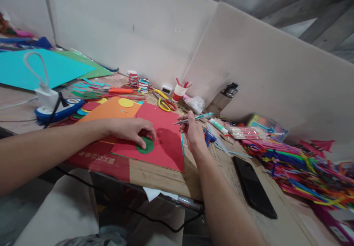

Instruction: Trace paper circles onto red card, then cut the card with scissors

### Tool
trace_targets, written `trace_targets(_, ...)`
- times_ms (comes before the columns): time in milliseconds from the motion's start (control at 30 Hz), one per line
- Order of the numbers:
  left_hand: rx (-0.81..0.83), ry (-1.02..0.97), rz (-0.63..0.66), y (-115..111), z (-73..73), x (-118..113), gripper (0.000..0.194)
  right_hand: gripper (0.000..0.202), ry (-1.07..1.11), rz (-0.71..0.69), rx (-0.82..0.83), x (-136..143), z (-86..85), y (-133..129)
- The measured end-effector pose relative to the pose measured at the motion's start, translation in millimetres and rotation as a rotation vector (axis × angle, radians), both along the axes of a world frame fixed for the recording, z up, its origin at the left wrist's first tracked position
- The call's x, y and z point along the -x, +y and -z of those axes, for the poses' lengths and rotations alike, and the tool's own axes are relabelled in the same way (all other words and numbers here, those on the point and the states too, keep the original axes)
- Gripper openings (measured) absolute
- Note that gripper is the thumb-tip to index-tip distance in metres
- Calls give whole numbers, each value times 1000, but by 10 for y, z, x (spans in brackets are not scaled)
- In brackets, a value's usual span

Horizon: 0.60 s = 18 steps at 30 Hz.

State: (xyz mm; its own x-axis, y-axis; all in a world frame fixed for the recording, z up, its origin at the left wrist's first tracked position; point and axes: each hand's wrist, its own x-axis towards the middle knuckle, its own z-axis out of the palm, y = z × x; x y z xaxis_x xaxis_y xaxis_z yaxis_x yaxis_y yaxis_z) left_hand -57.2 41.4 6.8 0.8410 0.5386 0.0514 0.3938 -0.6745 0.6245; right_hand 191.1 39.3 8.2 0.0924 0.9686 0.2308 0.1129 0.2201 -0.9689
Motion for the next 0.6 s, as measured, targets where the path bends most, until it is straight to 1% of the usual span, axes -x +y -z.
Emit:
trace_targets(67, 19, -7, -18, 24, 18, 2, 20, 60, 1, -2, 11, -1, -1, 1)
trace_targets(100, 37, -11, -27, 35, 27, 4, 16, 60, 1, -3, 16, 0, -3, 1)
trace_targets(233, 108, -50, -72, 79, 56, -3, 12, 58, 13, 3, 27, 9, -10, -5)
trace_targets(300, 126, -88, -129, 113, 67, -28, 14, 57, 17, 1, 27, 16, -12, -8)
trace_targets(367, 117, -140, -216, 168, 73, -61, 16, 58, 15, 1, 27, 20, -14, -9)
trace_targets(467, 44, -240, -368, 292, 46, -72, 21, 58, 12, 14, 35, 16, -16, -7)
trace_targets(533, -36, -303, -480, 396, -1, -10, 24, 59, 9, 26, 37, 8, -17, -4)
trace_targets(600, -115, -338, -618, 512, -51, 123, 27, 59, 7, 35, 34, 3, -17, -2)
